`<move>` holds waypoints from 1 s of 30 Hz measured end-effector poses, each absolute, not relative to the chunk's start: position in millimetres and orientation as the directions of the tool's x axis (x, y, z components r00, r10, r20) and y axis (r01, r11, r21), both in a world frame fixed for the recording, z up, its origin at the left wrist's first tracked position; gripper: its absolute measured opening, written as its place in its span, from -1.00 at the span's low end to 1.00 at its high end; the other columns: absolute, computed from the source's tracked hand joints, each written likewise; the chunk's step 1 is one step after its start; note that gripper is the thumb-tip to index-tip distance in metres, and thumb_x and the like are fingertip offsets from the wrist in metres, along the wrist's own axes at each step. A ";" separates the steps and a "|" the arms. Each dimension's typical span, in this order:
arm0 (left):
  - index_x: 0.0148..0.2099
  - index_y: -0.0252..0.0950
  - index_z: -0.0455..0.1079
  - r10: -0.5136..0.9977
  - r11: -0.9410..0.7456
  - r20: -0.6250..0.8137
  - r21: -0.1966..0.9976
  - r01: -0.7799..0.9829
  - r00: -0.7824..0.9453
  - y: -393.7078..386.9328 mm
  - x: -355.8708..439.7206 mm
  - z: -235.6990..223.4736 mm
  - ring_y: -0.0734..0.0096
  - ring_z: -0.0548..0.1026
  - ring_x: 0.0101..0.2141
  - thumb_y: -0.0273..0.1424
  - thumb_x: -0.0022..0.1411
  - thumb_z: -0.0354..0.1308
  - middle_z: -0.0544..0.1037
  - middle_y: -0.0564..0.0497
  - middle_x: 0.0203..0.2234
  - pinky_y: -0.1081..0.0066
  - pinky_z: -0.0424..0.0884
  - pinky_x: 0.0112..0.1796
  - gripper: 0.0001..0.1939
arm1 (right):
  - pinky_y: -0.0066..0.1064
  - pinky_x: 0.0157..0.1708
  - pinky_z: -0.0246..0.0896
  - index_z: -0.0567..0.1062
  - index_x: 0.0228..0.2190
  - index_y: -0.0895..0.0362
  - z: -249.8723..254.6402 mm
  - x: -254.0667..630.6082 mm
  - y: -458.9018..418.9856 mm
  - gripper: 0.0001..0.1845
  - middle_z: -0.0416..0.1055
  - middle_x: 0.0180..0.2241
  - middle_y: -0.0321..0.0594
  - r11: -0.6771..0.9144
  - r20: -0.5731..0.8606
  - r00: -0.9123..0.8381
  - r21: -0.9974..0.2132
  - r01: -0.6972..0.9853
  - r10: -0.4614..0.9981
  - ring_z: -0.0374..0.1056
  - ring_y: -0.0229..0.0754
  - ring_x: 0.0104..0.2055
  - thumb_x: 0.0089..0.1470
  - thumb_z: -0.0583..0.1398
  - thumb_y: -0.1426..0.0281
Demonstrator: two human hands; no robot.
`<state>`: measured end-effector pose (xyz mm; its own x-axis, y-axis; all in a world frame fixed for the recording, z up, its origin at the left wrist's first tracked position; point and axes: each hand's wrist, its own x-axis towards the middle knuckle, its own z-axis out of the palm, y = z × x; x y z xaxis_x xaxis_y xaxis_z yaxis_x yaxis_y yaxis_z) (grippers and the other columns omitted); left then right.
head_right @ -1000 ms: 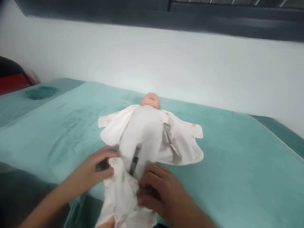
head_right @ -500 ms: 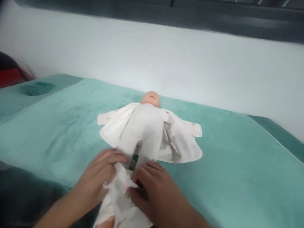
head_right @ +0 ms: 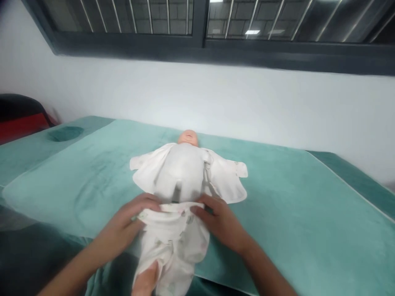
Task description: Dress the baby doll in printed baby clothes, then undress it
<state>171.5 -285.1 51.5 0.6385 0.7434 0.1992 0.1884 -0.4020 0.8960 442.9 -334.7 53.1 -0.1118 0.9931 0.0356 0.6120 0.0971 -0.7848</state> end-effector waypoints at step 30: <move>-0.27 -0.24 0.30 0.883 -0.450 0.318 0.785 0.426 0.345 -164.6 249.8 38.8 0.37 0.37 -0.27 -0.32 0.22 0.03 0.45 -0.01 -0.19 0.37 0.29 -0.21 -0.89 | -0.28 -0.24 0.19 0.41 -0.02 0.02 45.3 455.6 -243.6 -0.63 0.54 -0.14 -0.19 0.187 0.310 -0.076 -0.348 0.919 0.948 0.45 -0.02 -0.15 0.30 -0.07 0.24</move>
<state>249.8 -164.6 38.8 0.3455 0.8828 0.3184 0.4258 -0.4498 0.7851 455.6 -243.6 45.3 -0.0758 0.9478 0.3097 0.9188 0.1871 -0.3476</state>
